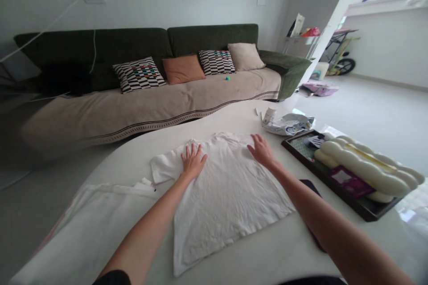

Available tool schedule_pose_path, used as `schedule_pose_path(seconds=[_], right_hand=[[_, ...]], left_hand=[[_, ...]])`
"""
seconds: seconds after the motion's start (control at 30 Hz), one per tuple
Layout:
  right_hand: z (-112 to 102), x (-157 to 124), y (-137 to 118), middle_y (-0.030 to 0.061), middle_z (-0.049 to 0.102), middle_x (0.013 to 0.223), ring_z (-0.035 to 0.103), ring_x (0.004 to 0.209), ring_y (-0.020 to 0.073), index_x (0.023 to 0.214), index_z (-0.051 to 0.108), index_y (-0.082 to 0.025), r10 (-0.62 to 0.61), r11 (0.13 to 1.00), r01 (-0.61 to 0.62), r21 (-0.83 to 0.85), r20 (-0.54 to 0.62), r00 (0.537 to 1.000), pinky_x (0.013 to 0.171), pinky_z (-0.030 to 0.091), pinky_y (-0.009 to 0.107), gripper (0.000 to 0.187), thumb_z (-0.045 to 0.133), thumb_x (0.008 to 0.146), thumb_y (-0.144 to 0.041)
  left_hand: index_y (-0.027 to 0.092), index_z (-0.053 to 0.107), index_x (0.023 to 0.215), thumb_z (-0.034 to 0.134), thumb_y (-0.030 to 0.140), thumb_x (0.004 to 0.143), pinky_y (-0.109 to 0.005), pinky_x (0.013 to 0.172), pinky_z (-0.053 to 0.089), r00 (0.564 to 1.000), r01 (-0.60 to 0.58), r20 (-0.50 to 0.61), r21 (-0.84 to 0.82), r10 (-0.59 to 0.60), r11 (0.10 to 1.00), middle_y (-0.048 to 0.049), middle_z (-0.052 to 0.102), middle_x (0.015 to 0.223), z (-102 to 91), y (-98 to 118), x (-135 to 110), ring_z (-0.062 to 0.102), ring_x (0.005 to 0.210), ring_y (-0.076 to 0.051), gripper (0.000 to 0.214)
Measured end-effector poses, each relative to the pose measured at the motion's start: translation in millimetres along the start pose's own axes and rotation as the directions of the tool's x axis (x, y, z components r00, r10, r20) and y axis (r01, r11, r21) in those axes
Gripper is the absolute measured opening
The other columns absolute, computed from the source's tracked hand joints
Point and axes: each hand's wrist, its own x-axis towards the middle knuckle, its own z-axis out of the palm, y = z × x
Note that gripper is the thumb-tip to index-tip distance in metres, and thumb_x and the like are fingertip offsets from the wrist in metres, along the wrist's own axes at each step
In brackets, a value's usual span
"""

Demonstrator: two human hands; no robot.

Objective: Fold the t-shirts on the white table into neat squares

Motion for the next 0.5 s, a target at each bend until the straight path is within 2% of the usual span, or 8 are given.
schedule_pose_path(seconds=[0.07,0.1,0.13,0.23,0.3,0.43,0.5], right_hand=[[18,-11,-19,0.0098,0.026,0.143,0.023,0.129,0.0263,0.133,0.034,-0.018,-0.246,0.969,0.249,-0.002,0.122,0.961,0.099,0.029,0.038,0.053,0.039,0.085,-0.041],[27,-15,-26,0.0091,0.021,0.145,0.016,0.132,0.0271,0.135,0.031,-0.018,-0.316,0.947,0.322,-0.003,0.180,0.932,0.101,0.026,0.042,0.057,0.035,0.085,-0.046],[34,-17,-31,0.0090,0.017,0.146,0.010,0.133,0.0278,0.136,0.028,-0.017,-0.333,0.939,0.344,-0.010,0.226,0.916,0.102,0.023,0.044,0.060,0.032,0.086,-0.050],[51,-18,-32,0.0096,0.016,0.146,0.006,0.133,0.0295,0.139,0.022,-0.016,-0.199,0.973,0.222,-0.055,0.277,0.940,0.104,0.018,0.045,0.068,0.026,0.085,-0.057],[55,-17,-27,0.0088,0.016,0.146,0.005,0.133,0.0305,0.140,0.020,-0.018,-0.122,0.986,0.149,-0.077,0.275,0.954,0.104,0.017,0.045,0.071,0.024,0.084,-0.060],[49,-19,-20,0.0076,0.015,0.146,0.005,0.133,0.0306,0.141,0.016,-0.019,-0.007,0.993,0.035,-0.115,0.238,0.971,0.103,0.012,0.053,0.071,0.020,0.084,-0.062],[42,-30,-26,0.0089,0.015,0.146,0.003,0.133,0.0306,0.141,0.017,-0.019,0.014,0.990,0.012,-0.137,0.190,0.982,0.102,0.007,0.056,0.070,0.021,0.085,-0.060]], left_hand=[[0.022,0.019,0.140,0.020,0.054,0.085,-0.056,0.101,0.015,0.999,-0.046,-0.008,0.009,0.046,0.999,-0.0104,0.013,0.147,2.0,2,-20,0.006,0.133,-0.034,0.063],[0.020,0.019,0.140,0.021,0.055,0.085,-0.055,0.101,0.015,0.999,-0.049,-0.003,0.018,0.049,0.999,-0.0113,0.013,0.147,3.8,2,-31,0.006,0.133,-0.034,0.065],[0.020,0.019,0.140,0.022,0.056,0.085,-0.054,0.101,0.016,0.999,-0.042,0.003,0.029,0.042,0.999,-0.0123,0.013,0.146,5.8,0,-41,0.007,0.133,-0.034,0.066],[0.022,0.020,0.139,0.022,0.061,0.082,-0.053,0.101,0.017,1.000,-0.023,0.015,0.048,0.022,0.999,-0.0126,0.014,0.146,10.4,-9,-59,0.010,0.132,-0.035,0.069],[0.026,0.020,0.139,0.022,0.064,0.081,-0.051,0.102,0.016,0.999,-0.037,0.007,0.051,0.037,0.998,-0.0107,0.015,0.146,10.4,-13,-56,0.011,0.132,-0.034,0.070],[0.027,0.021,0.139,0.026,0.064,0.080,-0.049,0.104,0.014,0.994,-0.093,0.055,0.035,0.091,0.995,-0.0083,0.016,0.146,2.1,-7,-38,0.010,0.133,-0.032,0.070],[0.026,0.022,0.139,0.028,0.063,0.080,-0.049,0.103,0.015,0.992,-0.115,0.053,0.016,0.114,0.993,-0.0088,0.016,0.146,-4.1,0,-39,0.009,0.133,-0.033,0.069]])
